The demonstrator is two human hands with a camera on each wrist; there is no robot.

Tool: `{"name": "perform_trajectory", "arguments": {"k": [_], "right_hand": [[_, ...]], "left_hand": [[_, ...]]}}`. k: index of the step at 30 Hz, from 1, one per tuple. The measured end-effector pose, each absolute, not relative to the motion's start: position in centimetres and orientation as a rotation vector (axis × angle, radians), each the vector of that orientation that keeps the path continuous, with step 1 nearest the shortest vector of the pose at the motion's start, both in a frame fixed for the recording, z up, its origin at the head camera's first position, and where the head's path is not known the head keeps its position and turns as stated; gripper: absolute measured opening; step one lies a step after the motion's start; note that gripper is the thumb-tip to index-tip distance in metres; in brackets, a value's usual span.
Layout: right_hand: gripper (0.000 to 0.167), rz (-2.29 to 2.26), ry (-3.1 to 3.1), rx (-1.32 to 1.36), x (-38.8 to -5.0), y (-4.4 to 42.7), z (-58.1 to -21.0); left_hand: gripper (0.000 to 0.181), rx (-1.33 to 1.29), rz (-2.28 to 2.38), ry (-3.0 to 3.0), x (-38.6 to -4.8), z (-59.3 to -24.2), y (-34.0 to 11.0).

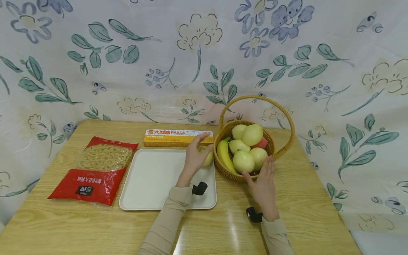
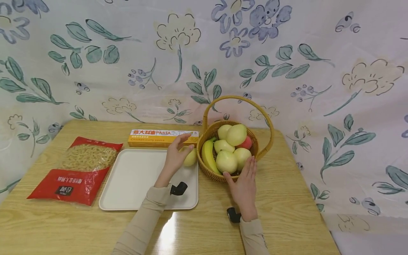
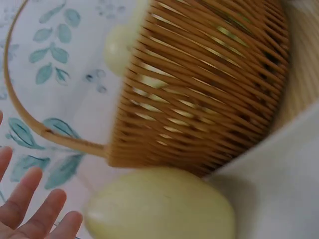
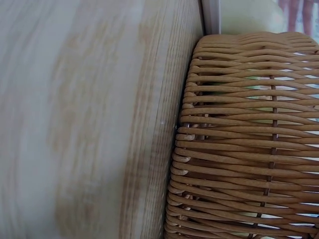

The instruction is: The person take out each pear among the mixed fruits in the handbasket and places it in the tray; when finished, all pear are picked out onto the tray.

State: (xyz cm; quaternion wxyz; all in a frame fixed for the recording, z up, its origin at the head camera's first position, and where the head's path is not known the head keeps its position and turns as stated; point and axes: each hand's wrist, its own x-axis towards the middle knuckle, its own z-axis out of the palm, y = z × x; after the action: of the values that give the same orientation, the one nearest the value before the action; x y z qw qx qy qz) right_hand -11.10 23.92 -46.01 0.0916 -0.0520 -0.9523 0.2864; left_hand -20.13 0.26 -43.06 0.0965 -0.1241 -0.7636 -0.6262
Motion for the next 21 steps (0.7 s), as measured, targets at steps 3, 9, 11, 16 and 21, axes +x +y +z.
{"name": "perform_trajectory", "arguments": {"k": [3, 9, 11, 16, 21], "right_hand": [[0.104, 0.857, -2.833, -0.148, -11.1, 23.9, -46.0], [0.104, 0.857, -2.833, -0.141, -11.1, 24.0, -46.0], [0.104, 0.848, -2.836, -0.141, -11.1, 24.0, -46.0], [0.104, 0.838, -2.855, -0.154, -11.1, 24.0, -46.0], [0.105, 0.840, -2.868, -0.147, -11.1, 24.1, -46.1]], "left_hand": [[0.041, -0.425, -1.950, -2.271, -20.3, -41.6, 0.6], [0.044, -0.597, -1.932, -2.529, -21.2, -39.4, 2.0], [0.045, -0.667, -1.891, -2.624, -21.6, -38.9, 2.7], [0.047, -0.744, -1.920, -2.755, -22.5, -38.4, 4.5], [0.050, -0.722, -1.902, -2.869, -23.2, -38.3, 6.2]]}}
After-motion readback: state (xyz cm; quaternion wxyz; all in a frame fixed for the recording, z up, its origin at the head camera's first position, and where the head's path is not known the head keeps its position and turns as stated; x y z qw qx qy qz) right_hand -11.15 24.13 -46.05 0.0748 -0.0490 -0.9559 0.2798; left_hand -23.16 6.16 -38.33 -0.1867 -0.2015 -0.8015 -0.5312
